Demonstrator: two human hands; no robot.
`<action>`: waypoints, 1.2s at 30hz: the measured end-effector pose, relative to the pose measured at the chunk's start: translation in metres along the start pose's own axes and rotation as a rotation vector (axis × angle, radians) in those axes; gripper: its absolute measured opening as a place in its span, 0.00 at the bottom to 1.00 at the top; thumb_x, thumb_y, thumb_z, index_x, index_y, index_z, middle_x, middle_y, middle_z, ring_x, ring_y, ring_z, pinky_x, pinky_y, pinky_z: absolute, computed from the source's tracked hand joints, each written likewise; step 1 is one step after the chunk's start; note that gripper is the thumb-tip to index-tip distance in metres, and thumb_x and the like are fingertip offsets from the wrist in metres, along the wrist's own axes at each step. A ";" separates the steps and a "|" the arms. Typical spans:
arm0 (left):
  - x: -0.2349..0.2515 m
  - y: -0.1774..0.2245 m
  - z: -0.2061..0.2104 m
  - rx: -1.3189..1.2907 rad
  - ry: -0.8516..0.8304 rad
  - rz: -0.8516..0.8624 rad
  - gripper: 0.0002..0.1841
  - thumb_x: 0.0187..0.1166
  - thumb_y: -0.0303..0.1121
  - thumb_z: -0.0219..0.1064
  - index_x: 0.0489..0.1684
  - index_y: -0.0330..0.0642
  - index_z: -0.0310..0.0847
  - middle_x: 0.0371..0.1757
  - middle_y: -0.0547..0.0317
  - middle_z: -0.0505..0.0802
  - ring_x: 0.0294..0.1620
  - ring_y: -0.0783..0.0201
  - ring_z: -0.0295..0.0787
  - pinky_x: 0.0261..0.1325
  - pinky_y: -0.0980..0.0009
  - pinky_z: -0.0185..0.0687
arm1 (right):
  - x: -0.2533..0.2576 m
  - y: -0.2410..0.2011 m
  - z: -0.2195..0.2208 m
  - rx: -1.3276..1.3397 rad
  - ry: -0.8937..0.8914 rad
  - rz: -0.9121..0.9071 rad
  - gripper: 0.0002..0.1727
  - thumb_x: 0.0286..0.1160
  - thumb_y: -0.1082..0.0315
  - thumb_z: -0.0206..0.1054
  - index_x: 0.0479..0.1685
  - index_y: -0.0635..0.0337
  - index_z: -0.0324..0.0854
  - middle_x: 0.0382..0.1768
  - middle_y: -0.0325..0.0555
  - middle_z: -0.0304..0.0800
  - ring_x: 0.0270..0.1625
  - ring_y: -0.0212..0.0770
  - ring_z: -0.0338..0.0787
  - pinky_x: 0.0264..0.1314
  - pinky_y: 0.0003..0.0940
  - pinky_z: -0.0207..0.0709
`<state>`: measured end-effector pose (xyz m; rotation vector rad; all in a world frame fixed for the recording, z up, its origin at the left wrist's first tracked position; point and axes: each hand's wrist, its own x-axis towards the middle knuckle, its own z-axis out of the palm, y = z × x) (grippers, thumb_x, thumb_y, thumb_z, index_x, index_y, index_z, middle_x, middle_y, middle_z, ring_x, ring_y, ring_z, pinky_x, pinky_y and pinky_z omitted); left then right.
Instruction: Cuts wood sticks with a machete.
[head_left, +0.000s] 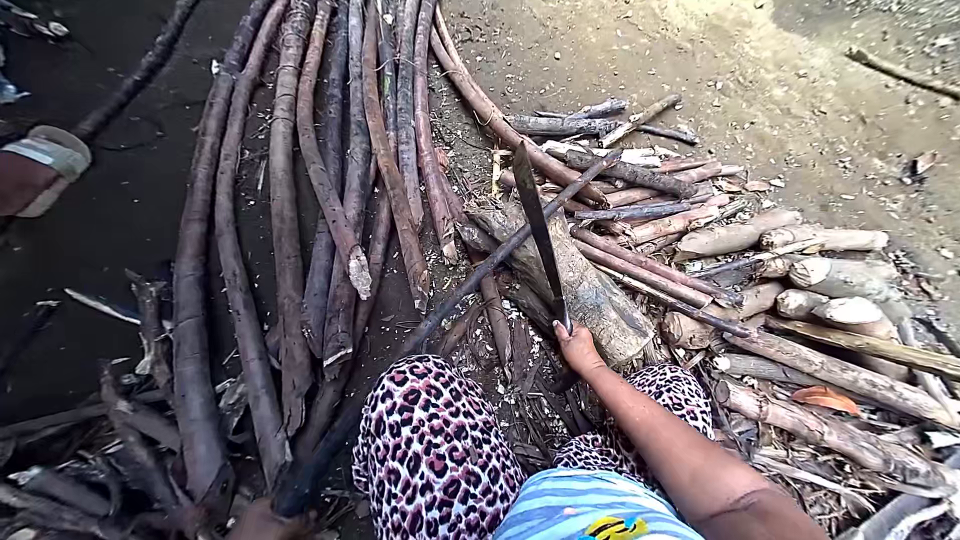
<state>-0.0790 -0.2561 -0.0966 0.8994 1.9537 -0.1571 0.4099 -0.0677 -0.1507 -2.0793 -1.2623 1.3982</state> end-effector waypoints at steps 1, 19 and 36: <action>-0.001 0.004 -0.003 0.048 0.124 0.010 0.24 0.68 0.27 0.80 0.60 0.23 0.81 0.45 0.33 0.91 0.43 0.42 0.90 0.52 0.42 0.85 | -0.005 -0.005 -0.002 0.067 -0.014 0.014 0.21 0.96 0.56 0.51 0.55 0.68 0.79 0.32 0.50 0.81 0.29 0.41 0.83 0.39 0.40 0.81; 0.048 0.020 -0.008 0.139 0.810 0.110 0.26 0.76 0.32 0.76 0.68 0.24 0.79 0.73 0.17 0.80 0.78 0.23 0.74 0.81 0.30 0.65 | -0.083 -0.200 -0.157 0.619 0.598 -1.384 0.14 0.96 0.65 0.39 0.44 0.55 0.69 0.17 0.27 0.77 0.15 0.29 0.81 0.17 0.31 0.83; 0.017 -0.053 0.047 -0.144 0.351 0.131 0.31 0.63 0.34 0.84 0.64 0.22 0.81 0.58 0.31 0.91 0.61 0.43 0.90 0.70 0.44 0.81 | -0.034 -0.030 -0.051 0.341 0.284 -0.434 0.12 0.88 0.64 0.57 0.39 0.61 0.78 0.15 0.32 0.75 0.13 0.28 0.76 0.20 0.28 0.78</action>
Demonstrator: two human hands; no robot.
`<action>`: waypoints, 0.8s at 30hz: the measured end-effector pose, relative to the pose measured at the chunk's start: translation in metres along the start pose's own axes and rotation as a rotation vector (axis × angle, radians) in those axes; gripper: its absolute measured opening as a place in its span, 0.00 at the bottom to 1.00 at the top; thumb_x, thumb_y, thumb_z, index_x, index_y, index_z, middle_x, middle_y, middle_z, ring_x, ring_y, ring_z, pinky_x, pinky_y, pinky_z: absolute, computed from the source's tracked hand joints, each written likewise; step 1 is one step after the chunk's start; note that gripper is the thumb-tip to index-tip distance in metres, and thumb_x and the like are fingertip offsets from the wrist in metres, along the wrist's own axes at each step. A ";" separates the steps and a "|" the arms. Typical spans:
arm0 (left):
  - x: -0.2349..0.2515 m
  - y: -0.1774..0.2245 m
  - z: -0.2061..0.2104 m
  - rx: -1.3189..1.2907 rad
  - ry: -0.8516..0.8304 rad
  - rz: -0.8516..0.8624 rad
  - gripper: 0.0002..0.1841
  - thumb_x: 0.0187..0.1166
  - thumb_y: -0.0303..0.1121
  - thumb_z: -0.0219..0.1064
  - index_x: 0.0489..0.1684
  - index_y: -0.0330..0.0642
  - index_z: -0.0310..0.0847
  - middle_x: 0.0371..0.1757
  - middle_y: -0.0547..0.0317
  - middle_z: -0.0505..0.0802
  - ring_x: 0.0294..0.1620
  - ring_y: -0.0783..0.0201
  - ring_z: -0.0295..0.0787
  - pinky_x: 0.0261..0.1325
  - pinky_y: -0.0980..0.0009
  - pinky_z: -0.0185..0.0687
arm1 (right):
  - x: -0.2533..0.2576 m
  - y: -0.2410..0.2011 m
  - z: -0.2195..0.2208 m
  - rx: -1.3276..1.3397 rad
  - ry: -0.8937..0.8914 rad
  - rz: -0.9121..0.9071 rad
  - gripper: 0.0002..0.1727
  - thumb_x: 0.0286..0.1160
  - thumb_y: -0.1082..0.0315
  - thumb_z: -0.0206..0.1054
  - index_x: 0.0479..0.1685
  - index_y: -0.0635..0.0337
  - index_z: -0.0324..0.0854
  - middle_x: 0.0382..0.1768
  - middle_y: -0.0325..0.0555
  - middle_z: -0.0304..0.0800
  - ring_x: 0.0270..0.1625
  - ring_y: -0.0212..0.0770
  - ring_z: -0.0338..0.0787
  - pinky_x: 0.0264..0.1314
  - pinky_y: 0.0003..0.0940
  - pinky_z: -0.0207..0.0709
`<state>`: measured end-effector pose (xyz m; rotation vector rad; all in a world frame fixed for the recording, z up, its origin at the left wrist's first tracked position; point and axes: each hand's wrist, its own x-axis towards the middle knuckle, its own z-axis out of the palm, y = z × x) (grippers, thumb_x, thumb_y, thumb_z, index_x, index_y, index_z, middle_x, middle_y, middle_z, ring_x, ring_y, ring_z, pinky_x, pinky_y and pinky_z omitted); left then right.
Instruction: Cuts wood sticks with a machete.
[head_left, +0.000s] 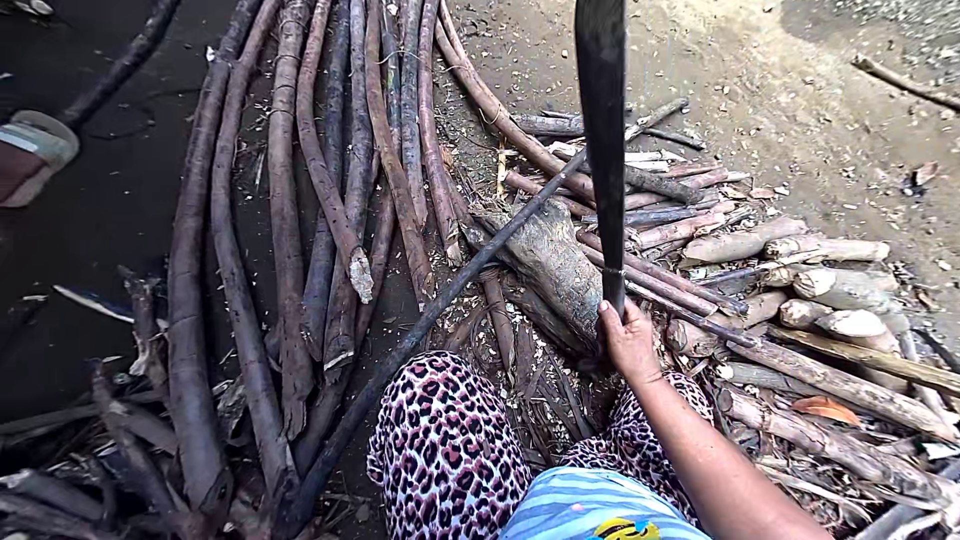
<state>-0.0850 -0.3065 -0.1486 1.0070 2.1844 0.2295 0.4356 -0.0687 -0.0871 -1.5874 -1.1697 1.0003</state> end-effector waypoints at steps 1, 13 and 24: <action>-0.006 0.005 0.001 0.022 -0.006 -0.024 0.32 0.64 0.33 0.83 0.65 0.21 0.79 0.59 0.28 0.91 0.62 0.41 0.89 0.72 0.42 0.80 | -0.004 0.006 0.003 -0.003 -0.019 0.042 0.12 0.88 0.64 0.57 0.39 0.62 0.78 0.15 0.32 0.75 0.14 0.28 0.76 0.20 0.27 0.77; -0.004 0.042 0.077 0.088 0.125 -0.052 0.27 0.68 0.27 0.77 0.67 0.20 0.80 0.61 0.21 0.89 0.68 0.29 0.86 0.75 0.33 0.73 | 0.043 -0.216 -0.053 0.404 0.105 -0.920 0.12 0.93 0.65 0.42 0.44 0.55 0.71 0.20 0.29 0.80 0.19 0.32 0.82 0.23 0.33 0.85; 0.010 0.028 0.082 0.037 0.141 -0.009 0.31 0.69 0.30 0.80 0.70 0.20 0.77 0.63 0.21 0.88 0.70 0.28 0.85 0.79 0.34 0.71 | 0.008 0.014 0.031 -0.540 -0.416 0.471 0.26 0.95 0.52 0.49 0.70 0.68 0.73 0.48 0.61 0.86 0.49 0.53 0.90 0.58 0.52 0.81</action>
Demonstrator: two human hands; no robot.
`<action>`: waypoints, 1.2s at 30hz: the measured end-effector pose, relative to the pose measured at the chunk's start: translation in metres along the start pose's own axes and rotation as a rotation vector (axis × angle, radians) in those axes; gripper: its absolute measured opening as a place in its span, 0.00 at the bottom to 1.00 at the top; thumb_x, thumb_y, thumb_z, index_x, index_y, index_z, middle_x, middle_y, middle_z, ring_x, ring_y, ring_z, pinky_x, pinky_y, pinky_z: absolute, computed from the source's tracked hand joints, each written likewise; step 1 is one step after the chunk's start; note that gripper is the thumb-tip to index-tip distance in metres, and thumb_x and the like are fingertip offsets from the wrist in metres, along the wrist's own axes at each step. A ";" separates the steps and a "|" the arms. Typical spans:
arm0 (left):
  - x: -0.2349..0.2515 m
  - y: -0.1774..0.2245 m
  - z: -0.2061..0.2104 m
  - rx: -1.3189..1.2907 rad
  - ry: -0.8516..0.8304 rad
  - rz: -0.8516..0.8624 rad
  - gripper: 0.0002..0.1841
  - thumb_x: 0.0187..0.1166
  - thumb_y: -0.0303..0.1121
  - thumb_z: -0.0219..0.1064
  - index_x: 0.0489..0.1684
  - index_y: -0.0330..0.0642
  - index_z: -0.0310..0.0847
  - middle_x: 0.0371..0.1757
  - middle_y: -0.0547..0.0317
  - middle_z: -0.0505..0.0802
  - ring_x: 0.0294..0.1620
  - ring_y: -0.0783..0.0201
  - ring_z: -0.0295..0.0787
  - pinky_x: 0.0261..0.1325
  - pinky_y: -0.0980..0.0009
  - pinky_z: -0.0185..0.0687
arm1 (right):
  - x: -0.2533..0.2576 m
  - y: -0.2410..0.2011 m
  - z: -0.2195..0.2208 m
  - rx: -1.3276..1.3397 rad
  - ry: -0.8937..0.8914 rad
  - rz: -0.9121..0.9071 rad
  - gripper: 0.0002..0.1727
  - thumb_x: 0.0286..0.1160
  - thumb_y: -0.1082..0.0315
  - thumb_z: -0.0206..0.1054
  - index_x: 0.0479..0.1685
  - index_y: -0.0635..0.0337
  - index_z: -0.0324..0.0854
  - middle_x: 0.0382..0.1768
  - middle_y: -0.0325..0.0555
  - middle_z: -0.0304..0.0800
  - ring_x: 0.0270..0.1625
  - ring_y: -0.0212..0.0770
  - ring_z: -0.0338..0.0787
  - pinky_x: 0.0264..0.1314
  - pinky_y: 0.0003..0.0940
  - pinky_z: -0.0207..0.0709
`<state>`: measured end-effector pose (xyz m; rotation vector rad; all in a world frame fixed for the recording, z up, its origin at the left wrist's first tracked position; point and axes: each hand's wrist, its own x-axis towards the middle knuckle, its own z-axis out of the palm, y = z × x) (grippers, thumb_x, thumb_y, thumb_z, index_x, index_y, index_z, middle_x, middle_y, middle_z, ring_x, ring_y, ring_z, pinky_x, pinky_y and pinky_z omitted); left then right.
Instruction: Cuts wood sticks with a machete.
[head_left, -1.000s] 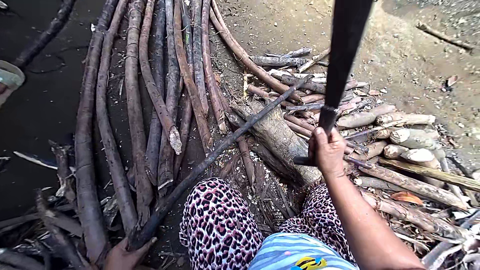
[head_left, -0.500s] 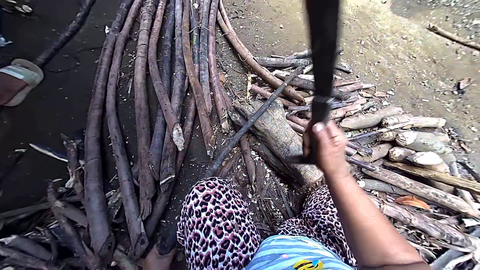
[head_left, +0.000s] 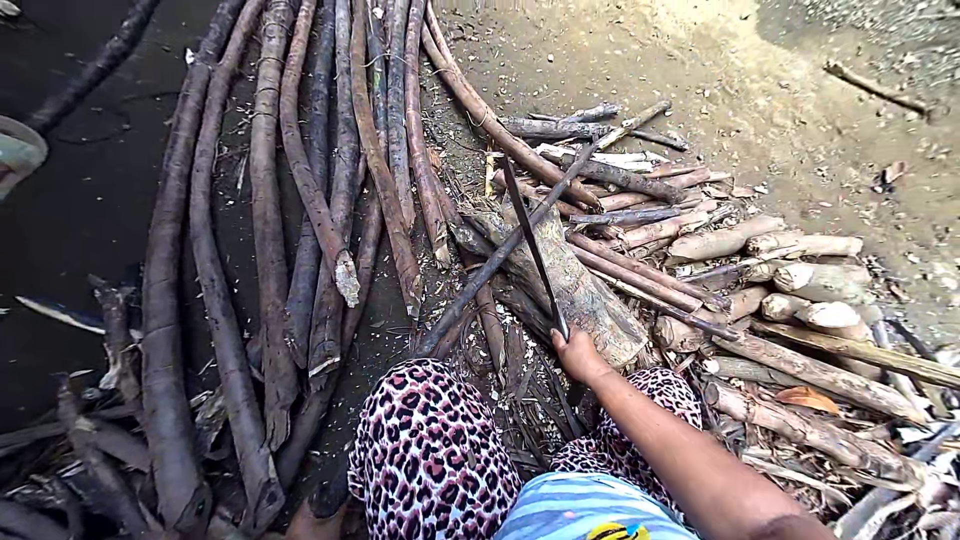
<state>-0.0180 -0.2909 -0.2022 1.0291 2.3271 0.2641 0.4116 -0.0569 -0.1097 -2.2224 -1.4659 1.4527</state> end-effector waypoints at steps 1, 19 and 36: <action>-0.003 -0.001 -0.003 -0.005 -0.047 -0.003 0.33 0.69 0.31 0.81 0.72 0.20 0.76 0.64 0.21 0.88 0.71 0.29 0.85 0.79 0.34 0.70 | -0.002 -0.005 -0.006 0.018 -0.050 0.041 0.25 0.96 0.52 0.49 0.67 0.67 0.74 0.41 0.57 0.84 0.35 0.48 0.88 0.44 0.46 0.84; 0.006 -0.010 -0.042 -0.034 -0.179 0.048 0.28 0.62 0.21 0.81 0.64 0.20 0.81 0.59 0.20 0.88 0.65 0.28 0.86 0.74 0.32 0.74 | 0.002 0.014 -0.074 0.384 -0.282 0.045 0.17 0.97 0.54 0.45 0.50 0.57 0.71 0.16 0.32 0.66 0.11 0.28 0.66 0.14 0.24 0.69; -0.004 0.002 0.005 0.173 0.210 0.078 0.24 0.62 0.16 0.73 0.62 0.22 0.83 0.64 0.20 0.87 0.71 0.21 0.79 0.77 0.26 0.64 | -0.001 0.041 -0.122 -0.096 0.359 -0.218 0.20 0.88 0.59 0.65 0.54 0.72 0.83 0.37 0.65 0.88 0.37 0.59 0.88 0.50 0.63 0.81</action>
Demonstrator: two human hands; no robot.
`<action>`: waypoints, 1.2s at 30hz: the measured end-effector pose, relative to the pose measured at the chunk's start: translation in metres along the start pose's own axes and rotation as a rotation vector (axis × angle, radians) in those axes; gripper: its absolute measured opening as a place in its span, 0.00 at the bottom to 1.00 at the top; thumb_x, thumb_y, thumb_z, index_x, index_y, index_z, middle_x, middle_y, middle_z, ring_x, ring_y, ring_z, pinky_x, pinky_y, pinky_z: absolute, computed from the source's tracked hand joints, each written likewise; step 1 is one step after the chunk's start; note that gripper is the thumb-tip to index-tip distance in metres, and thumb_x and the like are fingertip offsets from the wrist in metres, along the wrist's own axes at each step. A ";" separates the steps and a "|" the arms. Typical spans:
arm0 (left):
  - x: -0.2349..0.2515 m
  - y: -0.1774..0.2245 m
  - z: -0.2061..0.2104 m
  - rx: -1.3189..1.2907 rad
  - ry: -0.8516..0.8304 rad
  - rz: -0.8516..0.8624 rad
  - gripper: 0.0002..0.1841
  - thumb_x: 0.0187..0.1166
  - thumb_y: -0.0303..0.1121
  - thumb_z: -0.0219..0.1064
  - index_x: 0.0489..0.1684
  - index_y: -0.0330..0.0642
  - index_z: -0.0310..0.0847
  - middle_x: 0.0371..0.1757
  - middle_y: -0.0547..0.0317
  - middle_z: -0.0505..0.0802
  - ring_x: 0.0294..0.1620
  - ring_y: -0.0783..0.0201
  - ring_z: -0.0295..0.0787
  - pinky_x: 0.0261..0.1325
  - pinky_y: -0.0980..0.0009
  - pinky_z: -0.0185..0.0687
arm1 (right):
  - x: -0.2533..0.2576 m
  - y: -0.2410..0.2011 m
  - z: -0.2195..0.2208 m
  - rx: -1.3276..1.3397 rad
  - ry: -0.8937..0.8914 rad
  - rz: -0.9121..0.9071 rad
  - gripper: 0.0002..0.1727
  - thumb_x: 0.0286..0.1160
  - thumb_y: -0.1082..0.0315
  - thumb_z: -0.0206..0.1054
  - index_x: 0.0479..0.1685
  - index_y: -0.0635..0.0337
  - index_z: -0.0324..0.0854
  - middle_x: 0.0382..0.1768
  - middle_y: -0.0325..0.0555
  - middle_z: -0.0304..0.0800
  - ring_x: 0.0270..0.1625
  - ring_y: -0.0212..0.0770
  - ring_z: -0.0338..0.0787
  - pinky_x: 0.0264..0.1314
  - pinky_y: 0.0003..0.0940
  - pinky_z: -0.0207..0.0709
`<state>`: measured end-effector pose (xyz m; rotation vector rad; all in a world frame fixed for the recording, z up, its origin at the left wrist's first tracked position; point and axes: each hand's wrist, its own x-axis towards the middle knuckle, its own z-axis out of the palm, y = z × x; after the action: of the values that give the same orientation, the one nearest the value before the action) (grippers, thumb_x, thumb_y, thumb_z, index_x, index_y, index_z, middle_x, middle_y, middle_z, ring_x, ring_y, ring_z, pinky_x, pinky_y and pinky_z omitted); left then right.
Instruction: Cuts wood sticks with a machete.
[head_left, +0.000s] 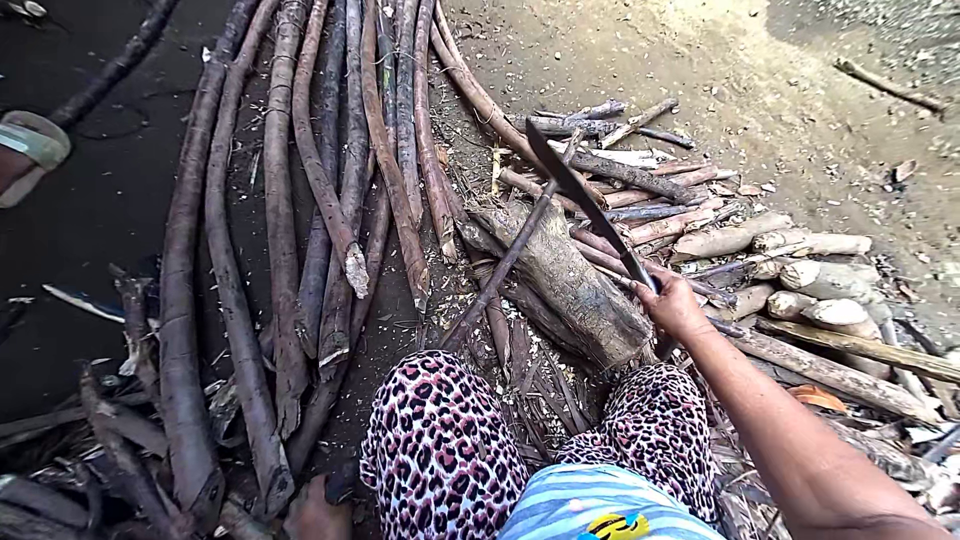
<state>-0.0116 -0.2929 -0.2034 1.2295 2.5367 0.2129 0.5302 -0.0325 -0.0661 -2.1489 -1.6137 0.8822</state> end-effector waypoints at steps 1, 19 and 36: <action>-0.004 0.009 -0.001 0.010 -0.003 0.012 0.24 0.61 0.15 0.73 0.61 0.22 0.83 0.65 0.20 0.86 0.71 0.21 0.79 0.77 0.27 0.64 | -0.003 -0.006 0.000 0.060 0.064 -0.026 0.20 0.89 0.59 0.63 0.55 0.72 0.82 0.32 0.62 0.86 0.30 0.54 0.86 0.43 0.56 0.83; 0.107 0.013 -0.141 0.297 0.162 0.276 0.17 0.71 0.21 0.67 0.59 0.26 0.84 0.69 0.16 0.81 0.74 0.16 0.73 0.75 0.23 0.62 | -0.031 -0.078 0.060 0.261 0.392 -0.318 0.19 0.92 0.62 0.48 0.57 0.75 0.72 0.24 0.52 0.81 0.26 0.47 0.86 0.35 0.47 0.85; 0.121 0.130 -0.347 0.168 -0.210 0.685 0.27 0.69 0.38 0.78 0.60 0.25 0.81 0.53 0.34 0.91 0.53 0.47 0.92 0.59 0.50 0.87 | -0.005 -0.018 0.019 -0.490 -0.199 0.189 0.28 0.94 0.52 0.50 0.77 0.66 0.70 0.65 0.70 0.86 0.69 0.69 0.86 0.67 0.70 0.76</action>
<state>-0.1043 -0.1168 0.1311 2.0323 1.9056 0.0134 0.5031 -0.0335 -0.0689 -2.6526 -1.9068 0.8413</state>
